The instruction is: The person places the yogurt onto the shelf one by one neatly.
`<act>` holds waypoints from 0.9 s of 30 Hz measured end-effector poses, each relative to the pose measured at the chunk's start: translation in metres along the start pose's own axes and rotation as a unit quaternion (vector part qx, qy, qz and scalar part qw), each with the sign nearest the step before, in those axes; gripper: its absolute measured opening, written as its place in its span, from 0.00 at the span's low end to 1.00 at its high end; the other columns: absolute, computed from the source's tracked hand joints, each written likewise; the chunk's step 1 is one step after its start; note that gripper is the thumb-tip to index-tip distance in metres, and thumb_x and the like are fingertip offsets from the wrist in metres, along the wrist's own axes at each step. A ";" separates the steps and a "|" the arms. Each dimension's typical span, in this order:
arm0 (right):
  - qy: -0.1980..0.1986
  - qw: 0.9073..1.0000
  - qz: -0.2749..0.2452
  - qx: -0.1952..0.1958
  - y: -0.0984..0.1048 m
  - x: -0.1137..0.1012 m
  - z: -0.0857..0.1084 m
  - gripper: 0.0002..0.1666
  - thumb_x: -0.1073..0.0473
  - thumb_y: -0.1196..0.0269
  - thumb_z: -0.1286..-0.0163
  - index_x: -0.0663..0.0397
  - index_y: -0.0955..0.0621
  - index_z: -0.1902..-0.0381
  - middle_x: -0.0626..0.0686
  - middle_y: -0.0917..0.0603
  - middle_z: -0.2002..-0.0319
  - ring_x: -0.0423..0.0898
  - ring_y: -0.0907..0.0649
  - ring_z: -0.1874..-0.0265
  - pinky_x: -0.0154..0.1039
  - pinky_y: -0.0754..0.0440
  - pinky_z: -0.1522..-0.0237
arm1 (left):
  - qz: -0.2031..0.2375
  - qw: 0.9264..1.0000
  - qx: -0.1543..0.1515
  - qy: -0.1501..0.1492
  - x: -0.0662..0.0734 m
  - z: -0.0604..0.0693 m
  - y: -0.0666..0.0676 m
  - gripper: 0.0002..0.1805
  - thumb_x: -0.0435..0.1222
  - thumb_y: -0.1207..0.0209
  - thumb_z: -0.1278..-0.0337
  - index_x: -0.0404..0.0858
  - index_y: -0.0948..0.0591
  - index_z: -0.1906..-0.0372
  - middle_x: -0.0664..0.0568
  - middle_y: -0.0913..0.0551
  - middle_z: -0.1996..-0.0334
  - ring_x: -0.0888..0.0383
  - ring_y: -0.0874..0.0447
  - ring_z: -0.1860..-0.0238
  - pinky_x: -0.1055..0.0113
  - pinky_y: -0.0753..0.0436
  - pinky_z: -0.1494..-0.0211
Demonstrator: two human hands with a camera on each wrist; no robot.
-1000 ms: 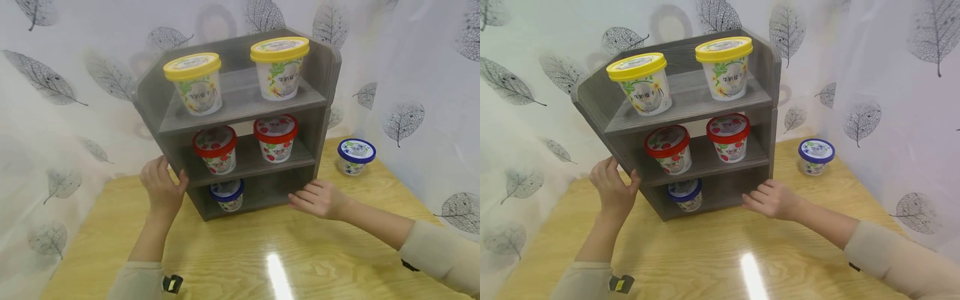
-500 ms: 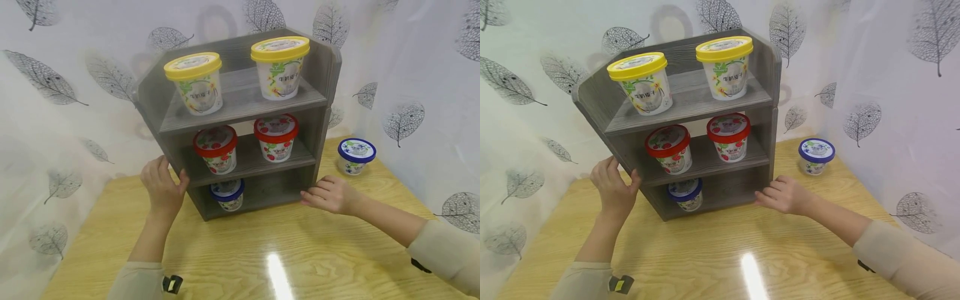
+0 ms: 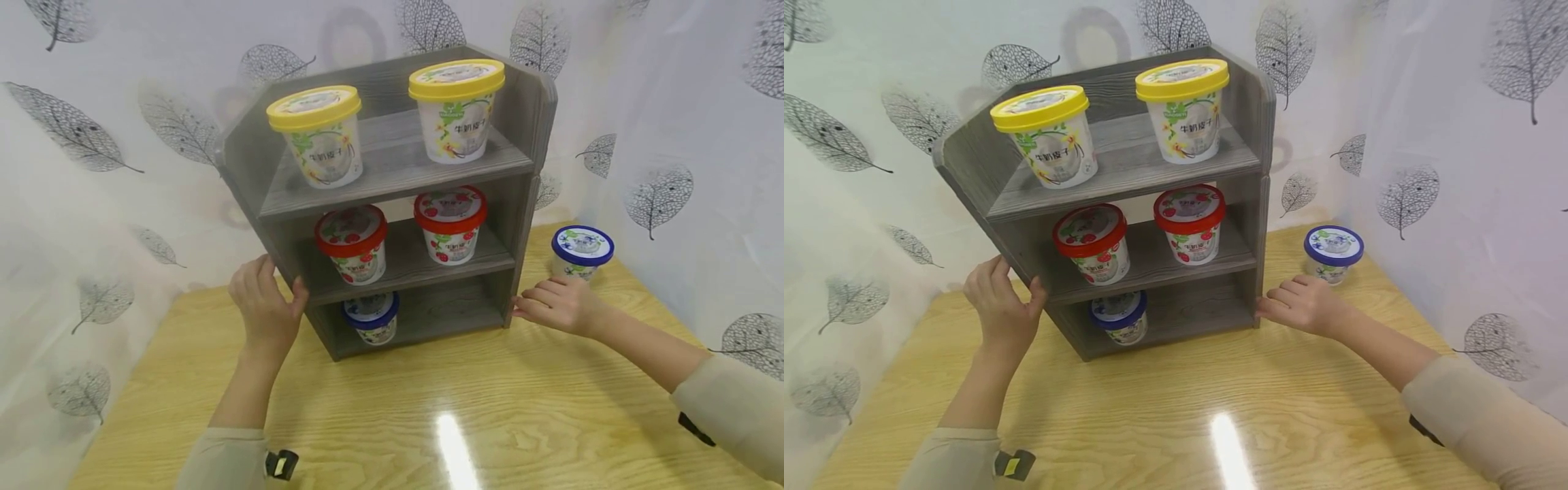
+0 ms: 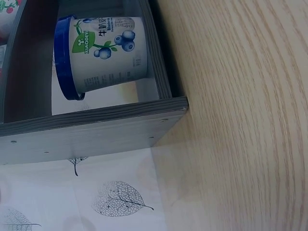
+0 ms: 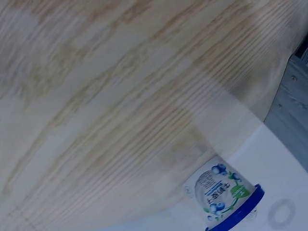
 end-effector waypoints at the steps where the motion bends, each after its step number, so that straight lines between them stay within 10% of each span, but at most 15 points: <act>1: -0.002 1.000 0.003 0.003 0.001 0.002 0.002 0.20 0.53 0.44 0.31 0.58 0.18 0.78 0.49 0.19 0.84 0.43 0.25 0.89 0.36 0.30 0.88 | 0.000 1.000 0.000 0.000 0.000 0.000 0.000 0.22 0.36 0.48 0.52 0.26 0.30 0.54 0.34 0.29 0.60 0.37 0.35 0.57 0.44 0.41 0.55; 13: -0.033 0.999 0.038 -0.001 0.008 0.028 0.027 0.21 0.51 0.43 0.32 0.61 0.16 0.77 0.51 0.17 0.82 0.47 0.22 0.87 0.41 0.28 0.86 | 0.005 1.000 0.007 0.007 0.000 -0.001 0.001 0.22 0.36 0.48 0.53 0.26 0.30 0.53 0.35 0.29 0.60 0.37 0.35 0.57 0.44 0.41 0.55; 27: -0.117 0.985 0.088 -0.096 0.009 0.068 0.073 0.27 0.45 0.50 0.29 0.60 0.15 0.68 0.54 0.16 0.76 0.54 0.18 0.80 0.50 0.25 0.85 | 0.005 1.000 0.003 0.005 0.001 -0.001 0.000 0.22 0.36 0.48 0.53 0.26 0.30 0.53 0.35 0.29 0.59 0.37 0.35 0.57 0.44 0.41 0.54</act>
Point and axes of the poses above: each hand's wrist, its own z-axis away from the middle knuckle, its own y-axis out of the back of the hand, x = y × z, the point moved 9 cm from there along -z, towards the middle knuckle
